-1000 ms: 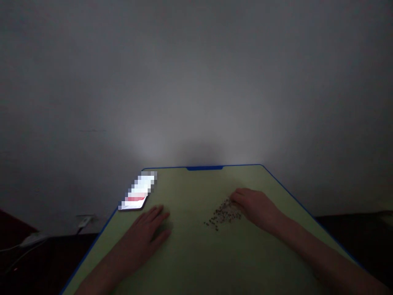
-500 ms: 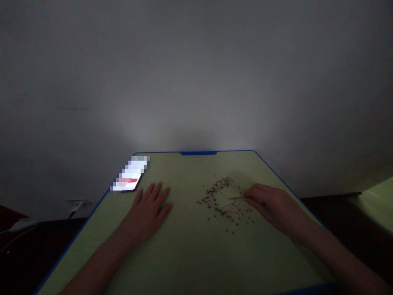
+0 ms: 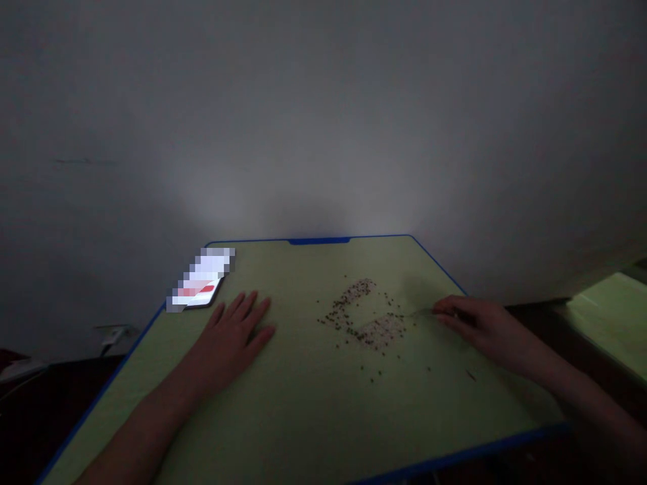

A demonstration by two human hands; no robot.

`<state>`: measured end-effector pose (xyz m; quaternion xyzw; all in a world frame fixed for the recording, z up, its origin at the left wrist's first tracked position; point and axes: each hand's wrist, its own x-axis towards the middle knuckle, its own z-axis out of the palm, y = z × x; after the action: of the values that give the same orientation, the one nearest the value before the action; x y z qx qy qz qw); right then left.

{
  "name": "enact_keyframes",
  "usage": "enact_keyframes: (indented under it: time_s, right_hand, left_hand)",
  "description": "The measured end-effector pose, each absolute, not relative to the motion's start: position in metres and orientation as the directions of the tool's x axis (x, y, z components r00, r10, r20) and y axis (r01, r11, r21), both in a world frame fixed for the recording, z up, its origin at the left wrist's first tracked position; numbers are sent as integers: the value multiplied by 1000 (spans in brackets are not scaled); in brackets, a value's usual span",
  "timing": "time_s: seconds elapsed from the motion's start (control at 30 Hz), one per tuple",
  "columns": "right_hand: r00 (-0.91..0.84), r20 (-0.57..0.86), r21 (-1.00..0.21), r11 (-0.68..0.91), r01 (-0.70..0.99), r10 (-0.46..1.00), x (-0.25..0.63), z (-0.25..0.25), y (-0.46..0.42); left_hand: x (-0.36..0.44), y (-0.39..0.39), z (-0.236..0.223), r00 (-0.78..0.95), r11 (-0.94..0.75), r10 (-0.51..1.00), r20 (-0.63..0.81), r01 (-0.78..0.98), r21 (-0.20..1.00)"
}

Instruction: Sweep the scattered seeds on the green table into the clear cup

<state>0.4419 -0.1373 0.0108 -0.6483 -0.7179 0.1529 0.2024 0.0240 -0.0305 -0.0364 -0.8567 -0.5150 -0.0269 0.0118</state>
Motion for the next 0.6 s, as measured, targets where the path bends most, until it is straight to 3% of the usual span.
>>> enact_keyframes:
  time_s: [0.2,0.6]
  right_hand:
    - [47,-14,-570,-47,820,999,453,-9,-161]
    - [-16,-72,-612,-32,790,997,390,-20,-162]
  left_hand:
    - [25,-30,-35,476,-478,877,58,878,11]
    - [25,-32,-33,475,-478,878,62,877,47]
